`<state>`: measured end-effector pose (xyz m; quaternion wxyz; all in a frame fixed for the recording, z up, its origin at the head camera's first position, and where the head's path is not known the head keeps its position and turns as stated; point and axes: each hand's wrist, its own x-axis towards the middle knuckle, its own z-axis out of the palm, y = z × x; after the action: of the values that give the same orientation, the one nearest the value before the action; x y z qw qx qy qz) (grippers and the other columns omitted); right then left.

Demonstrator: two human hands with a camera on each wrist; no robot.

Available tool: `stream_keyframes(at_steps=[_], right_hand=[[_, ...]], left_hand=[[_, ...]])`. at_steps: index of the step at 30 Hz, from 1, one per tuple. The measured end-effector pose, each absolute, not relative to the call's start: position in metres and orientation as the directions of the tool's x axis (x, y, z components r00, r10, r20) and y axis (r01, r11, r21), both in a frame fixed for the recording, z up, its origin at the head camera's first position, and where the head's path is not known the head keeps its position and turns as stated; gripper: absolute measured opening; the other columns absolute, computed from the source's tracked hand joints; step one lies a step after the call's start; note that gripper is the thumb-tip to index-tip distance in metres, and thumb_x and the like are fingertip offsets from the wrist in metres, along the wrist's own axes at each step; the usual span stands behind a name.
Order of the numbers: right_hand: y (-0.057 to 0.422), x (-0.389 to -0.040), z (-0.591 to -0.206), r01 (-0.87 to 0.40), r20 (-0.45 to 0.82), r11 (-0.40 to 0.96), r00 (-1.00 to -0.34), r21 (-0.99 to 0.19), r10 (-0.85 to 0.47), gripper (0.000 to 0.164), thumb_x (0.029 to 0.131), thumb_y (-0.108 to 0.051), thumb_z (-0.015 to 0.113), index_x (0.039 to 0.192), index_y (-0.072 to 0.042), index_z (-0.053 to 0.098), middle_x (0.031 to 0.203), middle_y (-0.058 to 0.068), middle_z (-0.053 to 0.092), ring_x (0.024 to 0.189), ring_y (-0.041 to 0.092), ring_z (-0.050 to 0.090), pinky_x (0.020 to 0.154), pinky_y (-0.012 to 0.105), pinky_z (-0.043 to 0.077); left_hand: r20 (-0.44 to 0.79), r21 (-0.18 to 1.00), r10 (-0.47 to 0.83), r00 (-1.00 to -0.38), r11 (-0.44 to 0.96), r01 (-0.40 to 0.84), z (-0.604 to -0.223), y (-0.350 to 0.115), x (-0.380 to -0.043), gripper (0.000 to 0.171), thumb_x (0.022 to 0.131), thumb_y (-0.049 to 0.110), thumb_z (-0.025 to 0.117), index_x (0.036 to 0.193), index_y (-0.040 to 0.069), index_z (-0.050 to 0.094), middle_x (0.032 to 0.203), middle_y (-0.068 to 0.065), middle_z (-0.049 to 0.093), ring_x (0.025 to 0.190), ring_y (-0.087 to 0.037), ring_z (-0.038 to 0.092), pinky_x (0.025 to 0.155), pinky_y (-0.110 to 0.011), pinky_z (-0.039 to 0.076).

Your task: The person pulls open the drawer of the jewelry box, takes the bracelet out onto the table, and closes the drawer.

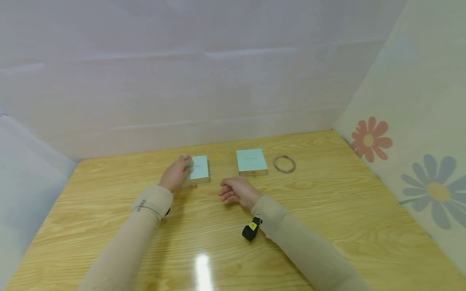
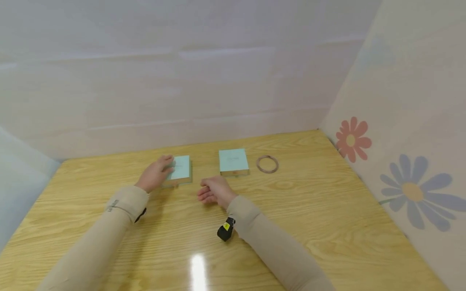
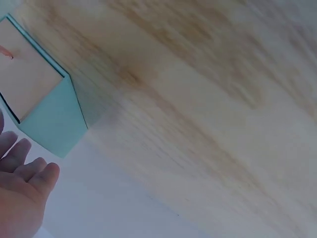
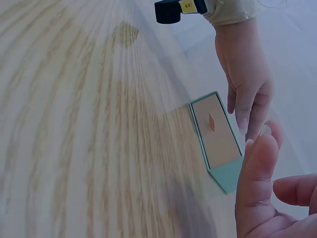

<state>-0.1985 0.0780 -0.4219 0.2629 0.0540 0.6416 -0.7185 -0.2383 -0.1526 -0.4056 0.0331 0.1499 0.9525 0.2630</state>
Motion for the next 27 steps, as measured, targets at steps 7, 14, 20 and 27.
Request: stream_keyframes(at_steps=[7,14,20,27], right_hand=[[0.091,-0.199,-0.422,0.458,-0.428,-0.058,-0.863,-0.887,-0.267,0.032,0.103,-0.013,0.046,0.122,0.013,0.053,0.076,0.009,0.064,0.056,0.011,0.062,0.050,0.020,0.056],[0.103,-0.201,-0.424,0.463,-0.436,-0.074,-0.869,-0.883,-0.234,0.032,0.103,-0.012,0.045,0.121,0.013,0.053,0.074,0.008,0.064,0.056,0.011,0.062,0.049,0.021,0.056],[0.112,-0.203,-0.424,0.458,-0.433,-0.111,-0.880,-0.882,-0.196,0.029,0.103,-0.011,0.045,0.117,0.012,0.052,0.071,0.008,0.063,0.056,0.013,0.062,0.048,0.021,0.055],[0.120,-0.203,-0.423,0.461,-0.437,-0.123,-0.881,-0.879,-0.182,0.034,0.105,-0.016,0.043,0.120,0.014,0.049,0.068,0.006,0.063,0.054,0.011,0.061,0.047,0.020,0.054]], left_hand=[[0.082,0.461,0.328,-0.941,0.825,0.328,-0.406,-0.148,-0.236,0.050,0.102,0.015,0.052,0.145,-0.007,0.038,0.151,-0.021,0.036,0.144,-0.038,0.021,0.118,-0.053,0.022],[0.097,0.485,0.356,-0.929,0.798,0.356,-0.403,-0.130,-0.233,0.052,0.103,0.017,0.051,0.146,-0.008,0.036,0.152,-0.022,0.034,0.144,-0.038,0.018,0.117,-0.054,0.022],[0.068,0.534,0.374,-0.925,0.769,0.351,-0.401,-0.116,-0.233,0.053,0.104,0.018,0.050,0.147,-0.008,0.033,0.154,-0.020,0.030,0.146,-0.035,0.015,0.119,-0.051,0.019],[0.039,0.557,0.383,-0.923,0.758,0.338,-0.403,-0.100,-0.234,0.055,0.104,0.020,0.050,0.148,-0.007,0.032,0.155,-0.019,0.029,0.146,-0.034,0.014,0.120,-0.050,0.019]])
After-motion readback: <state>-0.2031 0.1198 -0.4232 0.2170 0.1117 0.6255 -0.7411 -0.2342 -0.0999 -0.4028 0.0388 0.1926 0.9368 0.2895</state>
